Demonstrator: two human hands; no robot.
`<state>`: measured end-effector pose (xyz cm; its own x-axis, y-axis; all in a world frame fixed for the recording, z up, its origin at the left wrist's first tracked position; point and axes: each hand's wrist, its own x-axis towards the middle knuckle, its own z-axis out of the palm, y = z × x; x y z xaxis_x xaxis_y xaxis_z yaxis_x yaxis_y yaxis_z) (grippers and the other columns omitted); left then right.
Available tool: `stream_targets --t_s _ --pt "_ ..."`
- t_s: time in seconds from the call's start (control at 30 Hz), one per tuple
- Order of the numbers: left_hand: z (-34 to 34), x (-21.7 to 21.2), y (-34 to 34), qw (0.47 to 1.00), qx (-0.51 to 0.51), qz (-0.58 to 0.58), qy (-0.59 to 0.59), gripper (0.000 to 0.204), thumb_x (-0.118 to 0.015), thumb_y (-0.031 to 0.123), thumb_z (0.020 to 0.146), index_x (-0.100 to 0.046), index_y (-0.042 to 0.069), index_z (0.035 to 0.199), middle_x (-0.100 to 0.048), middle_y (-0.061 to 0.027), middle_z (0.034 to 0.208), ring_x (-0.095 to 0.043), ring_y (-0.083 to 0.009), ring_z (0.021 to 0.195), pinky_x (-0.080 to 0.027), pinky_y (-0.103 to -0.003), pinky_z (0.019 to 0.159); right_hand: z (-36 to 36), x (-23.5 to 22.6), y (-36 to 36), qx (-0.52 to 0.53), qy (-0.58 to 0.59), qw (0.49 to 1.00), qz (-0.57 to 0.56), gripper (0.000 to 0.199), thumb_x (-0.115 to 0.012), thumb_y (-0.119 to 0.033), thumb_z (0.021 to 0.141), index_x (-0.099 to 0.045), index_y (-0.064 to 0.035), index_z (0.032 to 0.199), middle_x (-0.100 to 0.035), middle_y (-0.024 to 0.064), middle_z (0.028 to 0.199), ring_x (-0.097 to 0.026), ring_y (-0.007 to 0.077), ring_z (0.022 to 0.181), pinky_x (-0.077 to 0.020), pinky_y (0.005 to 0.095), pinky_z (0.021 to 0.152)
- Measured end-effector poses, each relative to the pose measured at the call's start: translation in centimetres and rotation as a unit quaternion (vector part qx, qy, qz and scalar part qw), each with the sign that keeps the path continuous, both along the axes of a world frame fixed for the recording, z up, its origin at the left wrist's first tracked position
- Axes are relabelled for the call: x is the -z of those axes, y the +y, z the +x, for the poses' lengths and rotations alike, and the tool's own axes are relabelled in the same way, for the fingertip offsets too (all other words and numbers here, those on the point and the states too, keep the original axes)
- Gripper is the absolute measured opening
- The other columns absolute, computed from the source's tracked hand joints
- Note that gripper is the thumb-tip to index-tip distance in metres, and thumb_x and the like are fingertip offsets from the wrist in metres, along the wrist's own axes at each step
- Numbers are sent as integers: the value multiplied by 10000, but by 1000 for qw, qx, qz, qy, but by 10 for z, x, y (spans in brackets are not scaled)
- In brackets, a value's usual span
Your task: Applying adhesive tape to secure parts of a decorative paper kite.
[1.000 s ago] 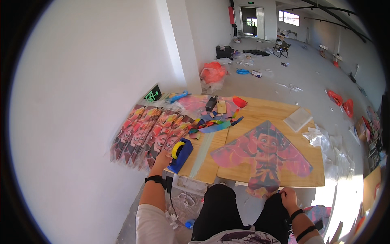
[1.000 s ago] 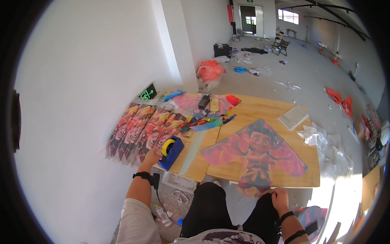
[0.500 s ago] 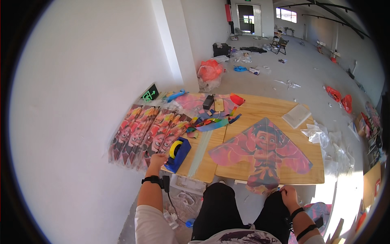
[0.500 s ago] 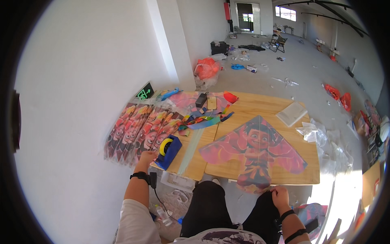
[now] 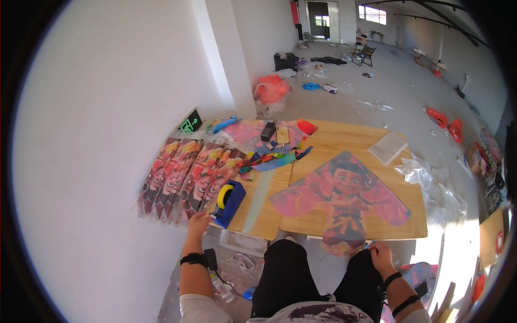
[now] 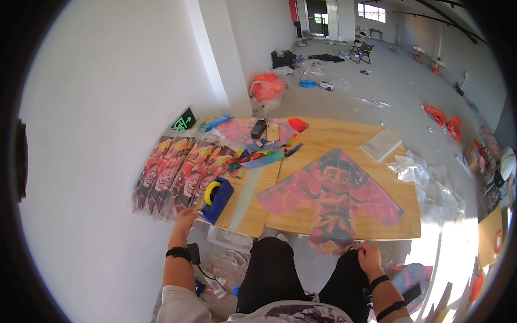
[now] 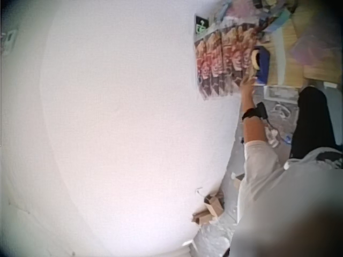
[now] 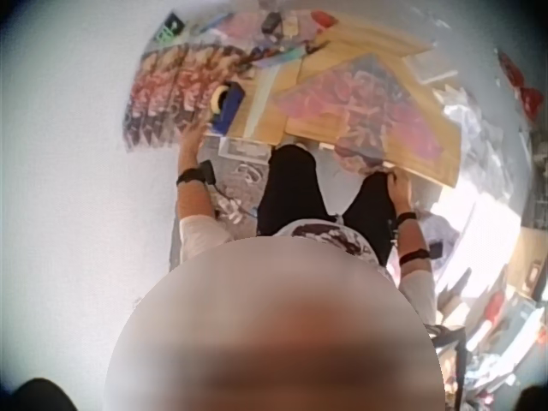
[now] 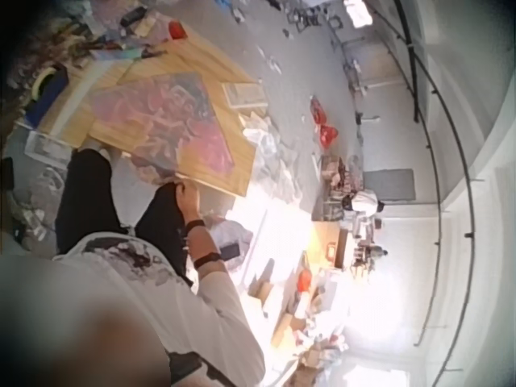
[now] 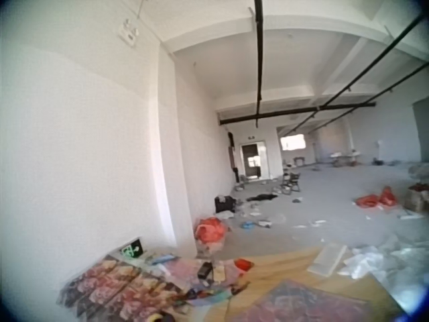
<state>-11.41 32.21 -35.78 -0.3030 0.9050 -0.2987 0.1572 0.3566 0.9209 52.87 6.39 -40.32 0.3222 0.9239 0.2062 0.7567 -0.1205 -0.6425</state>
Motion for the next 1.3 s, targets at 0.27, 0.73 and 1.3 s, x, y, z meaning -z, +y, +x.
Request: stream_targets --t_s 0.27,0.73,1.3 --pt "-33 31 -17 990 41 -42 -128 341 -761 248 896 -674 15 1129 -700 -13 845 -504 -49 607 -392 -222 504 3 5 4 -9 2 1000 -4 118 -586 -32 824 -703 -39 832 -683 155 828 -664 338 823 -525 410 773" --pt "-8 40 -26 999 -22 35 0 310 -750 363 896 -740 57 942 -664 28 762 -442 -42 569 -320 -245 497 0 4 1 -1 -3 1000 3 123 -582 -28 821 -705 -41 819 -674 149 804 -660 334 809 -524 411 763" --pt "-8 63 -16 999 -22 1 -43 304 -754 323 898 -703 70 1058 -715 15 872 -470 -56 576 -343 -229 503 -1 4 4 -9 -7 1000 3 113 -587 -35 823 -700 -32 821 -677 158 817 -661 343 828 -520 412 770"
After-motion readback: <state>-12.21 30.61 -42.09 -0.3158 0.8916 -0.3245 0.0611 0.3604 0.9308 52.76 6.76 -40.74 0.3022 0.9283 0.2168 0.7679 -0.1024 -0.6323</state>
